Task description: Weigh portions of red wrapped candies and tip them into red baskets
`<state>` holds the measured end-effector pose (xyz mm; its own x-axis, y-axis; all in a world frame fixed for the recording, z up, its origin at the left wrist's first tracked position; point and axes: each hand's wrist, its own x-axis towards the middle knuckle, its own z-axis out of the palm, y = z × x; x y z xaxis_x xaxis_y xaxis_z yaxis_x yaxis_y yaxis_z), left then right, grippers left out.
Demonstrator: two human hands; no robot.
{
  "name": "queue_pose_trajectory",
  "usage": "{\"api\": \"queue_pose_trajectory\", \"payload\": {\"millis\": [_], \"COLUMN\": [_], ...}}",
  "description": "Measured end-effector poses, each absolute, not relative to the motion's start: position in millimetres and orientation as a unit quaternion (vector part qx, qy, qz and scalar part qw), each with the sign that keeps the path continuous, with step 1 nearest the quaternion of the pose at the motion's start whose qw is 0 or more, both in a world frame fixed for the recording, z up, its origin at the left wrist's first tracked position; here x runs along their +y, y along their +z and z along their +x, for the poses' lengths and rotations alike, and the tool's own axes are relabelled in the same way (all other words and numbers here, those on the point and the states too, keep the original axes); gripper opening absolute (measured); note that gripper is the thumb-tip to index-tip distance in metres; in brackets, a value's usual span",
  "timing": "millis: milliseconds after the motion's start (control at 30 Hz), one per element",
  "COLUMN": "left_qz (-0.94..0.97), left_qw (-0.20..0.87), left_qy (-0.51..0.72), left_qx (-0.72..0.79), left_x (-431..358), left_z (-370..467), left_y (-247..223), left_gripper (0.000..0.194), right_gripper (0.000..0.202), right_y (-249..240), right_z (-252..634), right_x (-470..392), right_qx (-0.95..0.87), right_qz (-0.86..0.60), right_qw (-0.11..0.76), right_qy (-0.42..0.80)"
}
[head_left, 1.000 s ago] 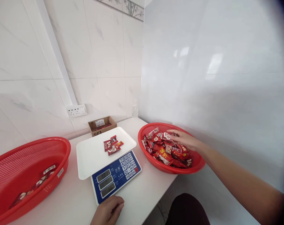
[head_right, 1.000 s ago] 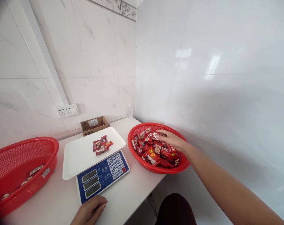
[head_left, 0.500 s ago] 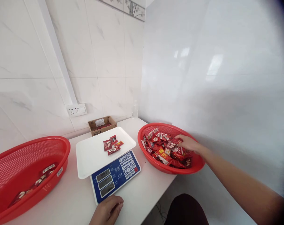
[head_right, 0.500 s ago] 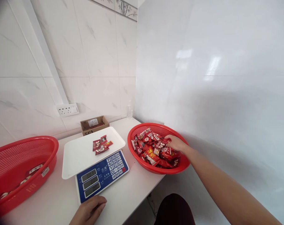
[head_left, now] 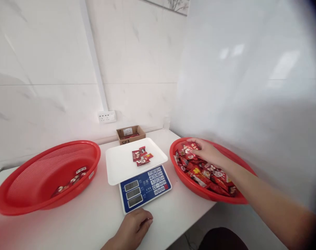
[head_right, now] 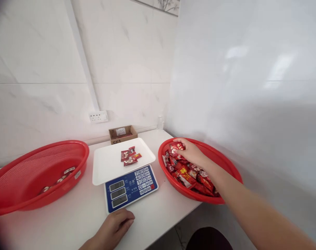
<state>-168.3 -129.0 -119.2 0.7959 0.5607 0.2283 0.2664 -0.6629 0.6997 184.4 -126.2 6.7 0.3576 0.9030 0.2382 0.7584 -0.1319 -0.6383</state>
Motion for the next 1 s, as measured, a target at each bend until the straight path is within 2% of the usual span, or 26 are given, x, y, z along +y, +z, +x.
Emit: {"api": "queue_pose_trajectory", "payload": {"millis": [133, 267, 400, 567, 733, 833, 1000], "left_qz": [0.887, 0.89, 0.894, 0.899, 0.902, 0.902, 0.903], "left_qw": [0.323, 0.307, 0.303, 0.303, 0.304, 0.301, 0.299], "left_qy": [0.226, 0.232, 0.227, 0.22, 0.203, 0.202, 0.202], "left_qx": [0.242, 0.244, 0.239, 0.229, 0.23, 0.236, 0.233], "left_x": [-130, -130, -129, -131, -131, -131, -131], "left_z": [-170, -172, -172, -172, -172, -173, -174], "left_y": [-118, -119, -118, -117, -117, -117, -119], "left_gripper": [0.022, 0.021, 0.021, 0.021, 0.019, 0.018, 0.018], "right_gripper": [0.041, 0.039, 0.041, 0.04, 0.038, 0.041, 0.044], "right_y": [4, -9, -20, -25, -25, -19, -7], "right_z": [127, 90, 83, 79, 65, 70, 110], "right_x": [-88, -55, -33, -21, -22, -29, -57], "right_qx": [-0.624, -0.66, -0.658, -0.64, -0.665, -0.659, -0.622], "right_qz": [-0.697, -0.684, -0.713, -0.745, -0.71, -0.708, -0.742], "right_qw": [0.337, 0.288, 0.235, 0.17, 0.201, 0.241, 0.248], "right_qy": [0.107, 0.119, 0.062, 0.076, 0.11, 0.081, 0.036]}}
